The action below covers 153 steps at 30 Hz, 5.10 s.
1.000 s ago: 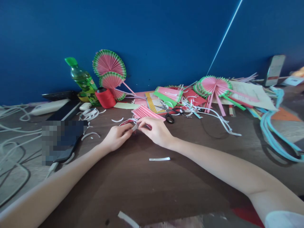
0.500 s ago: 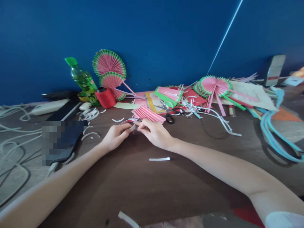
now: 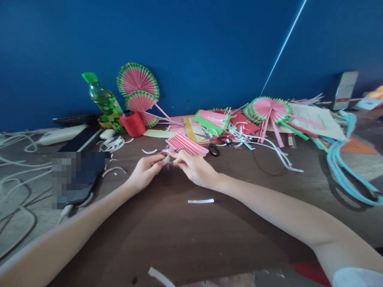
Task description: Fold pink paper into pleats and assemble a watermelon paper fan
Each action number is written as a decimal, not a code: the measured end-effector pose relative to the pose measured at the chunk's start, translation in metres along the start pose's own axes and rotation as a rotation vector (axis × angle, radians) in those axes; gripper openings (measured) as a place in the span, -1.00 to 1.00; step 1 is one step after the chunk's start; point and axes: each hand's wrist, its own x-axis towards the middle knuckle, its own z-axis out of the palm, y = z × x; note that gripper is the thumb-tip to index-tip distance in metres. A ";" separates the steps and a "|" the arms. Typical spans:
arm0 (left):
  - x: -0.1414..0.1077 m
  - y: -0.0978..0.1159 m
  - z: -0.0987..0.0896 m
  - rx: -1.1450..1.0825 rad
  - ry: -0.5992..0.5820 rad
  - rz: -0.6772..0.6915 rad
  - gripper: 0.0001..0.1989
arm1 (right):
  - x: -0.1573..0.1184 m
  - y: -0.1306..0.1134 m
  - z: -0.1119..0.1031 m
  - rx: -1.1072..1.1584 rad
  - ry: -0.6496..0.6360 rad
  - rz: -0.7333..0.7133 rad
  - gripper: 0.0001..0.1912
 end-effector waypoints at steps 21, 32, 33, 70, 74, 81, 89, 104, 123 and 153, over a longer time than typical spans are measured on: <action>0.008 -0.027 -0.006 0.925 0.334 0.025 -0.75 | 0.008 0.025 -0.015 -0.559 0.110 0.376 -0.37; 0.009 -0.021 0.001 0.717 -0.066 0.418 -0.71 | 0.011 0.027 -0.013 -0.361 0.245 0.171 -0.51; 0.009 -0.022 0.002 0.697 -0.065 0.377 -0.69 | 0.011 0.028 -0.013 -0.330 0.274 0.175 -0.52; 0.013 -0.008 0.012 -0.754 0.483 -0.167 -0.75 | 0.009 -0.005 0.006 0.265 0.228 0.415 -0.83; 0.011 -0.001 0.017 -0.907 0.464 -0.193 -0.73 | 0.008 -0.002 0.008 0.240 0.282 0.424 -0.84; 0.010 0.005 0.022 -1.011 0.412 -0.245 -0.68 | 0.008 -0.003 0.005 0.177 0.311 0.413 -0.86; 0.009 0.003 0.021 -1.050 0.372 -0.279 -0.73 | 0.008 -0.002 0.006 0.242 0.293 0.417 -0.87; 0.008 0.005 0.024 -1.099 0.375 -0.302 -0.75 | 0.009 -0.004 0.005 0.307 0.285 0.418 -0.83; 0.005 0.006 0.031 -1.051 0.315 -0.172 -0.82 | 0.008 0.000 0.009 0.273 0.327 0.450 -0.64; 0.003 0.006 0.028 -0.693 0.518 -0.126 -0.83 | 0.010 0.002 0.007 0.039 0.319 0.437 -0.80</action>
